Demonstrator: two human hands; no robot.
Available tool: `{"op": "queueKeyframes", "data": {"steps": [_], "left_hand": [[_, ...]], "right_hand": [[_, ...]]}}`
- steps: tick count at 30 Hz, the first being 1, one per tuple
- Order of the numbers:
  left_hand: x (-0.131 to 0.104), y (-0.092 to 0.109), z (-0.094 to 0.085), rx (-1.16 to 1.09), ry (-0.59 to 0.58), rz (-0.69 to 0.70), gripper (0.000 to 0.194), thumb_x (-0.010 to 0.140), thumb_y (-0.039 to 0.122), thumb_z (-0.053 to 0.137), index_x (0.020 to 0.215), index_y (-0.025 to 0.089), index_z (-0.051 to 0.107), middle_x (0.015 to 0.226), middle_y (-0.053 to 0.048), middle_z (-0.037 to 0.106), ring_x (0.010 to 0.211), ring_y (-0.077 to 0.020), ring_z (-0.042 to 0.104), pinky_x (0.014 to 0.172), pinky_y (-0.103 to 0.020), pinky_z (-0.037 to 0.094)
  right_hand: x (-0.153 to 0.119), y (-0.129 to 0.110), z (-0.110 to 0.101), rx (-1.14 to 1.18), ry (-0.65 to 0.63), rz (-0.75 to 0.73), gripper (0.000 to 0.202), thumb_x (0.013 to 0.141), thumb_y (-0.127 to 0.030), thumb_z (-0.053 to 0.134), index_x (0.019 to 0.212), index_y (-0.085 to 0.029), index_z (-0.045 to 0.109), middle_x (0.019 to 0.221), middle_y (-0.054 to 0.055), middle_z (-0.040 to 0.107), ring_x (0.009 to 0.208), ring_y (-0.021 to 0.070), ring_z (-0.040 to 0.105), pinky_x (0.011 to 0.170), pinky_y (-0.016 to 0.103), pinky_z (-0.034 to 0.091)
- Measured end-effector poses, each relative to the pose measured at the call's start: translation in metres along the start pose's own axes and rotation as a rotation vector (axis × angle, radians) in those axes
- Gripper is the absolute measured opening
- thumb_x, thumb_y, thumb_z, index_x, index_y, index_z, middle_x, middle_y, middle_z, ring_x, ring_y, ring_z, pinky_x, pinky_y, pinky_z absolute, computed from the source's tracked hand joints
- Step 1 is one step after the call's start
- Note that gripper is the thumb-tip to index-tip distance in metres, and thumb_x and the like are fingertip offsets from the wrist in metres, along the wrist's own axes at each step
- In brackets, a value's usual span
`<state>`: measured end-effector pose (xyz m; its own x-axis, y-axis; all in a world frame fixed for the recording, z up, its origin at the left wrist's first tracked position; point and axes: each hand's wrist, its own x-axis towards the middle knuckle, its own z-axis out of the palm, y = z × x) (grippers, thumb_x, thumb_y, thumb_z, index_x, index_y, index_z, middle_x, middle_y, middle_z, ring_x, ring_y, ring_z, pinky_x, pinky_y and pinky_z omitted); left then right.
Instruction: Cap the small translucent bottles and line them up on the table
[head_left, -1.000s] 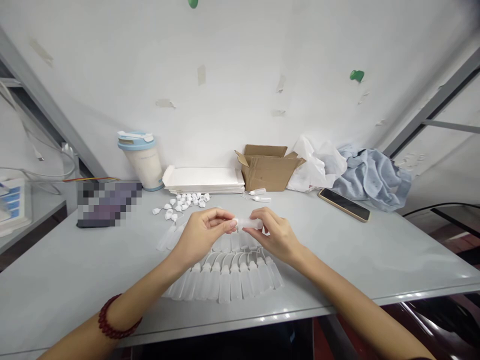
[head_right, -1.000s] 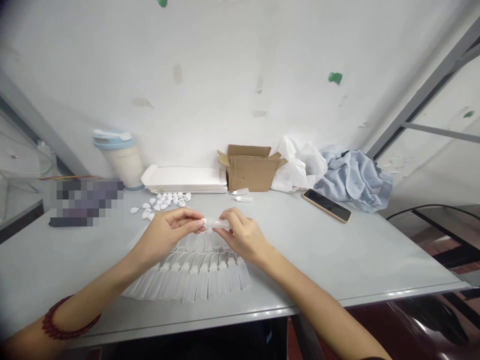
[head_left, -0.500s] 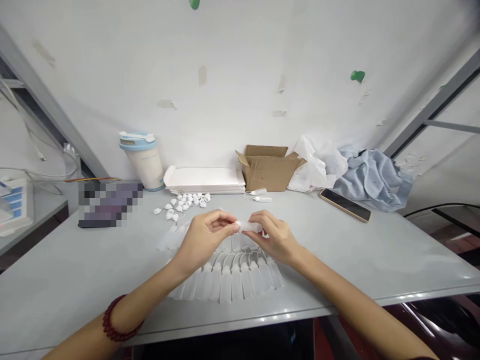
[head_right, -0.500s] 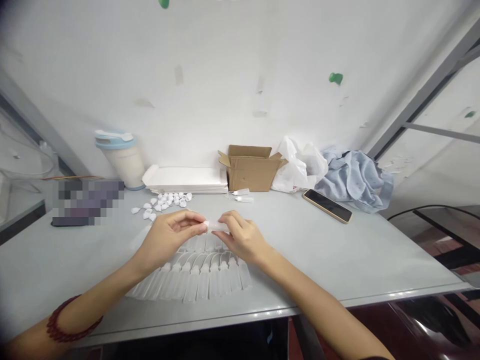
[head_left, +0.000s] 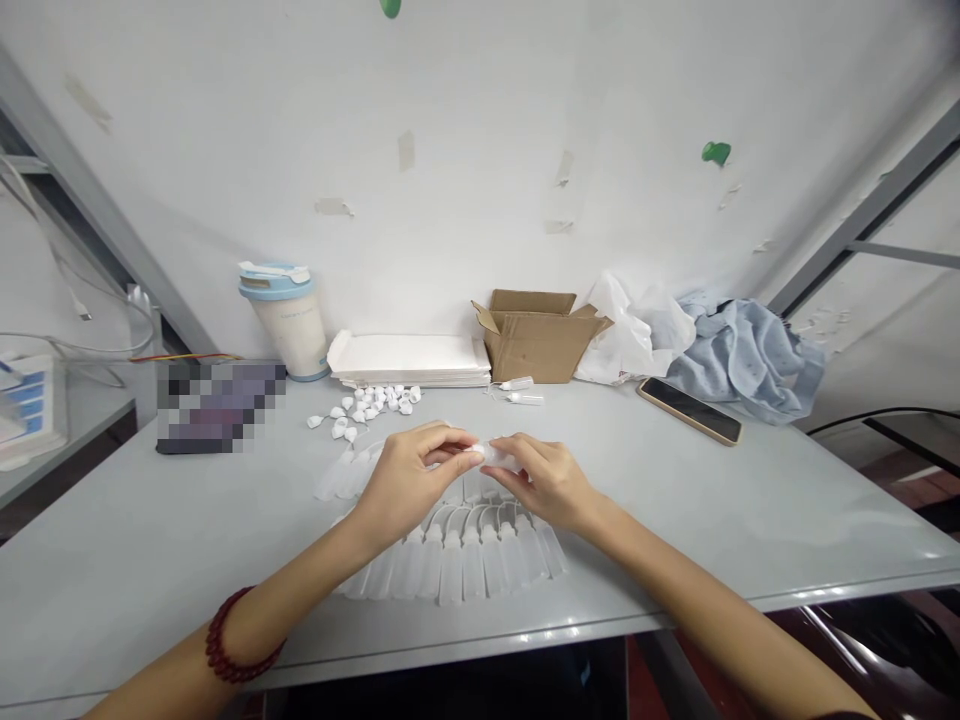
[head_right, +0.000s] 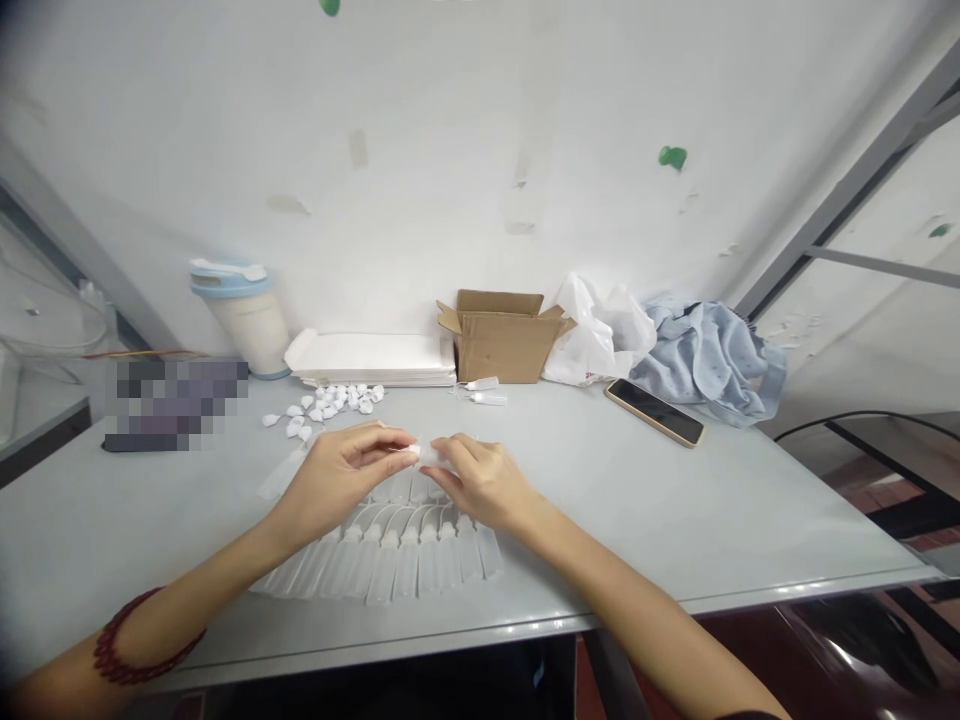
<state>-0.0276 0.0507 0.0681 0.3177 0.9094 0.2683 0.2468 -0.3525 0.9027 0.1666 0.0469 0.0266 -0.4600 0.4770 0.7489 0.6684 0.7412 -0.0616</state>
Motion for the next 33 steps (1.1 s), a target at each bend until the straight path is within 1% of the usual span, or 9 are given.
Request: {"op": "queueKeyframes", "data": {"steps": [4,8,13,17,22,24,27,30,33], "left_hand": [[0.0006,0.0005,-0.0024,-0.005,-0.074,-0.093,0.015,0.079,0.032,0.064,0.08,0.018,0.07,0.078,-0.002,0.069,0.074,-0.0171,0.066,0.069,-0.026,0.055],[0.0009,0.0,-0.0042,-0.005,-0.146,-0.182,0.022,0.081,0.037,0.062,0.076,0.016,0.067,0.063,-0.001,0.065,0.061,-0.0151,0.064,0.061,-0.025,0.054],[0.0001,0.0004,-0.0045,-0.027,-0.184,-0.192,0.024,0.083,0.037,0.059,0.075,0.015,0.064,0.061,0.0,0.063,0.055,-0.0135,0.062,0.053,-0.023,0.052],[-0.0012,-0.0018,-0.0043,0.0,-0.179,-0.122,0.019,0.083,0.034,0.06,0.078,0.017,0.065,0.064,0.0,0.063,0.057,-0.0136,0.062,0.053,-0.023,0.051],[-0.001,-0.0056,-0.0045,0.163,-0.111,0.185,0.011,0.084,0.024,0.058,0.084,0.018,0.067,0.081,-0.004,0.068,0.076,-0.0165,0.063,0.068,-0.026,0.054],[-0.0011,-0.0062,-0.0044,0.191,-0.104,0.261,0.01,0.085,0.021,0.057,0.085,0.019,0.067,0.085,-0.005,0.068,0.08,-0.0172,0.063,0.068,-0.027,0.054],[-0.002,-0.0054,-0.0037,0.198,-0.083,0.301,0.01,0.085,0.021,0.057,0.088,0.019,0.067,0.088,-0.005,0.069,0.08,-0.017,0.063,0.068,-0.027,0.054],[-0.0029,-0.0026,-0.003,0.202,-0.019,0.318,0.01,0.084,0.024,0.059,0.088,0.019,0.066,0.09,-0.005,0.069,0.081,-0.0177,0.063,0.069,-0.028,0.054],[-0.0022,0.0007,-0.004,0.23,0.049,0.232,0.014,0.085,0.03,0.057,0.08,0.019,0.065,0.081,-0.004,0.068,0.078,-0.0176,0.062,0.066,-0.026,0.052]], "right_hand": [[0.0001,-0.001,-0.0001,-0.054,0.016,-0.051,0.016,0.094,-0.028,0.05,0.099,-0.013,0.054,0.072,0.004,0.066,0.048,0.0091,0.056,0.042,0.02,0.037],[-0.0001,-0.0015,-0.0004,-0.08,0.016,-0.085,0.015,0.093,-0.027,0.051,0.099,-0.013,0.054,0.074,0.006,0.068,0.055,0.0117,0.061,0.045,0.021,0.041],[0.0,-0.002,-0.0009,-0.066,0.0,-0.09,0.016,0.092,-0.027,0.053,0.097,-0.012,0.054,0.075,0.007,0.068,0.055,0.0119,0.061,0.045,0.021,0.042],[0.0003,-0.0023,-0.002,-0.05,-0.015,-0.062,0.018,0.094,-0.029,0.048,0.098,-0.013,0.055,0.075,0.006,0.069,0.048,0.0089,0.056,0.044,0.02,0.039],[0.0,-0.0019,-0.002,-0.013,-0.013,-0.034,0.018,0.095,-0.03,0.048,0.1,-0.014,0.054,0.073,0.005,0.068,0.045,0.0083,0.053,0.043,0.02,0.038],[-0.0004,-0.0014,-0.0016,0.003,-0.012,-0.024,0.018,0.094,-0.03,0.048,0.1,-0.014,0.053,0.072,0.004,0.067,0.044,0.0082,0.052,0.042,0.02,0.038],[-0.0003,-0.0003,-0.0017,0.016,-0.012,-0.005,0.018,0.094,-0.03,0.05,0.1,-0.013,0.054,0.072,0.004,0.067,0.043,0.0081,0.052,0.042,0.02,0.037],[0.0008,0.002,-0.0025,0.019,-0.014,0.021,0.019,0.094,-0.031,0.05,0.1,-0.014,0.055,0.072,0.004,0.066,0.045,0.0084,0.053,0.042,0.02,0.038],[0.0016,0.0048,-0.0026,0.01,-0.007,0.038,0.019,0.094,-0.031,0.05,0.1,-0.015,0.055,0.072,0.003,0.066,0.046,0.0084,0.054,0.044,0.02,0.039]]}}
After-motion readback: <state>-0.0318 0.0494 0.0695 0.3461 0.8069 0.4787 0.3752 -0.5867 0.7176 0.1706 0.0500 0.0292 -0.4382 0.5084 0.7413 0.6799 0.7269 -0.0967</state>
